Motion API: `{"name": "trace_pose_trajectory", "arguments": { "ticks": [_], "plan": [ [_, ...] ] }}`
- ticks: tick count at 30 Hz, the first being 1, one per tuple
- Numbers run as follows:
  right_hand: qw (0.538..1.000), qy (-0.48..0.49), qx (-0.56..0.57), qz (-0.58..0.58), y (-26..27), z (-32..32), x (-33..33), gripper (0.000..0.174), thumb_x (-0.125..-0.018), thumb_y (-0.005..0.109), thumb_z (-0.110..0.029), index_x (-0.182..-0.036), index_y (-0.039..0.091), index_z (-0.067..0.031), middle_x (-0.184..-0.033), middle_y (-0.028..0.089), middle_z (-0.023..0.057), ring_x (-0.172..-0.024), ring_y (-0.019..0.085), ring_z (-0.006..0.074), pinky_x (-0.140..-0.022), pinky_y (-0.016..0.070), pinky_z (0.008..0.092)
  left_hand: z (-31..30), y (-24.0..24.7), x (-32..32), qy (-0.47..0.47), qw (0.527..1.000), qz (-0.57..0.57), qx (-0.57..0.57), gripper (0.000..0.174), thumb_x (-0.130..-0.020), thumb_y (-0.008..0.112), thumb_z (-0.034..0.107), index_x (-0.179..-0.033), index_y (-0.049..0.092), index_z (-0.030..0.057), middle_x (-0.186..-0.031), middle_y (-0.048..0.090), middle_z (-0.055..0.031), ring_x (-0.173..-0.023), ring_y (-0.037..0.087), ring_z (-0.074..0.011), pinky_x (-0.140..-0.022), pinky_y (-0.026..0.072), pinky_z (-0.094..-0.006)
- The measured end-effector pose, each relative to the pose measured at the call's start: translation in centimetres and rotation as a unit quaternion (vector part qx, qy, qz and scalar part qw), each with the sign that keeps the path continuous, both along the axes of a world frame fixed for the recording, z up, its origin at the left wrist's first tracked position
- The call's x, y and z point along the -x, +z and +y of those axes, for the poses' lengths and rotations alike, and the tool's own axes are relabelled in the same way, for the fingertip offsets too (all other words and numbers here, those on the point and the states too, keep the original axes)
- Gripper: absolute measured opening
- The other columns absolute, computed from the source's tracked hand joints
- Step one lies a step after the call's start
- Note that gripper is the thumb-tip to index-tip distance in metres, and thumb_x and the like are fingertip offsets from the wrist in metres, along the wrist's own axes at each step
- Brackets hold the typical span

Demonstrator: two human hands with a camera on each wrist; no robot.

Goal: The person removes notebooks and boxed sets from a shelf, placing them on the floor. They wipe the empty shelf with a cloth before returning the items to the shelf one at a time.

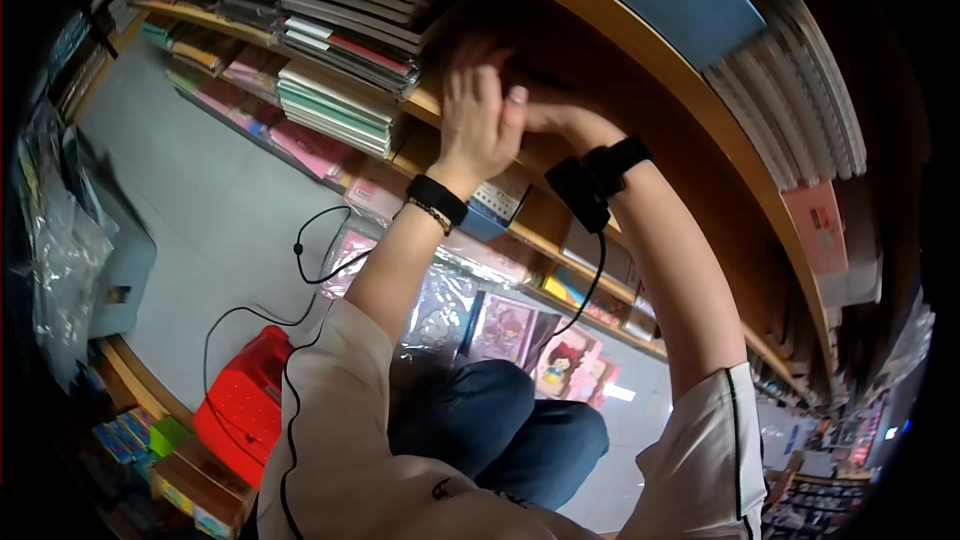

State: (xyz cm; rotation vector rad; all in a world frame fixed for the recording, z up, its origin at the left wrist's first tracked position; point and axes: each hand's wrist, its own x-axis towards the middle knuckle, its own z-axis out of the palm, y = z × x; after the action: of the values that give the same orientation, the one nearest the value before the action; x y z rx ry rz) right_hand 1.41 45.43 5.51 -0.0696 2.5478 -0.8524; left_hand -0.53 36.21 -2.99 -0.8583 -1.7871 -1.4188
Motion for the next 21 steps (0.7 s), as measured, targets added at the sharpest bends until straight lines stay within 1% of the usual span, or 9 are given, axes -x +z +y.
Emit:
{"name": "trace_pose_trajectory", "arguments": {
  "ticks": [2,6,9,10,11,12,17,19,21],
  "plan": [
    [0.996,-0.004,-0.04,0.085,-0.6,1.2,1.3,0.053,-0.084,0.047,-0.038,-0.122,0.039,-0.0015,-0.127,0.036,0.0148,-0.117,0.034,0.025,-0.095,0.0315,0.0323,0.5,0.3,-0.3,-0.007,1.0,0.024,-0.006,0.044,-0.087,0.033,0.032,-0.114,0.04,-0.0018,-0.12,0.04,-0.0218,-0.116,0.031,-0.0381,-0.096,0.0212,-0.0489],
    [0.957,-0.018,-0.138,0.255,-2.9,4.3,4.8,0.048,-0.082,0.051,-0.037,-0.115,0.047,-0.0017,-0.117,0.046,0.0138,-0.108,0.042,0.0228,-0.089,0.0364,0.0314,1.0,0.6,-0.1,0.022,0.999,-0.018,-0.04,0.045,-0.085,0.035,0.032,-0.114,0.041,-0.0013,-0.117,0.043,-0.02,-0.116,0.033,-0.036,-0.097,0.0211,-0.048],
    [0.92,-0.01,-0.067,0.387,-6.5,8.1,8.6,0.045,-0.081,0.053,-0.036,-0.109,0.054,-0.0019,-0.109,0.054,0.013,-0.102,0.048,0.0212,-0.085,0.0401,0.0308,1.1,0.4,-0.3,0.082,0.996,-0.004,0.041,0.04,-0.084,0.034,0.025,-0.113,0.043,-0.0018,-0.115,0.045,-0.0196,-0.113,0.035,-0.0363,-0.096,0.023,-0.0453],
    [0.74,0.283,-0.346,0.503,-5.3,10.5,9.5,0.043,-0.08,0.056,-0.033,-0.114,0.051,-0.0073,-0.113,0.051,0.0125,-0.106,0.045,0.0224,-0.088,0.0391,0.0345,1.2,0.6,-0.4,0.076,0.996,0.003,0.047,0.039,-0.081,0.037,0.023,-0.11,0.045,-0.0009,-0.113,0.046,-0.0193,-0.112,0.037,-0.0366,-0.096,0.0233,-0.0464],
    [0.822,0.157,-0.319,0.445,-5.3,10.1,9.8,0.043,-0.08,0.055,-0.033,-0.114,0.051,-0.0074,-0.113,0.051,0.0126,-0.107,0.045,0.0225,-0.089,0.0389,0.0346,1.2,0.7,-0.3,0.075,0.996,0.004,0.048,0.039,-0.081,0.037,0.023,-0.11,0.045,-0.0009,-0.113,0.046,-0.0193,-0.112,0.037,-0.0366,-0.096,0.0233,-0.0464],
    [0.849,0.101,-0.309,0.416,-5.0,10.0,9.9,0.043,-0.08,0.055,-0.033,-0.114,0.051,-0.0075,-0.113,0.051,0.0127,-0.107,0.045,0.0227,-0.089,0.0387,0.0347,1.1,0.8,-0.2,0.085,0.994,0.006,0.06,0.039,-0.08,0.038,0.023,-0.11,0.045,-0.0008,-0.111,0.047,-0.0194,-0.111,0.038,-0.0369,-0.095,0.0234,-0.0469],
    [0.882,0.039,-0.306,0.358,-2.6,11.9,7.4,0.044,-0.08,0.055,-0.033,-0.115,0.05,-0.0082,-0.114,0.05,0.0131,-0.108,0.044,0.0235,-0.09,0.0376,0.0353,1.7,0.3,-0.1,0.176,0.971,0.013,0.163,0.035,-0.081,0.042,0.028,-0.102,0.051,0.0014,-0.101,0.054,-0.018,-0.104,0.046,-0.0345,-0.096,0.0239,-0.0488],
    [0.889,0.025,-0.307,0.339,-1.5,13.5,4.9,0.044,-0.08,0.055,-0.033,-0.116,0.049,-0.0084,-0.114,0.05,0.0132,-0.109,0.043,0.0238,-0.09,0.0371,0.0356,1.6,0.2,-0.3,0.2,0.953,0.008,0.229,0.03,-0.083,0.043,0.025,-0.102,0.052,0.0037,-0.101,0.055,-0.0157,-0.103,0.046,-0.0349,-0.092,0.0284,-0.0495],
    [0.895,0.007,-0.311,0.321,-0.3,15.7,1.6,0.044,-0.08,0.054,-0.033,-0.116,0.049,-0.0086,-0.114,0.05,0.0134,-0.109,0.043,0.0241,-0.091,0.0367,0.0358,1.2,-0.4,-0.2,0.258,0.906,0.111,0.318,0.029,-0.082,0.045,0.022,-0.105,0.052,0.006,-0.102,0.054,-0.0137,-0.101,0.047,-0.0353,-0.087,0.033,-0.0501]
  ]
}}
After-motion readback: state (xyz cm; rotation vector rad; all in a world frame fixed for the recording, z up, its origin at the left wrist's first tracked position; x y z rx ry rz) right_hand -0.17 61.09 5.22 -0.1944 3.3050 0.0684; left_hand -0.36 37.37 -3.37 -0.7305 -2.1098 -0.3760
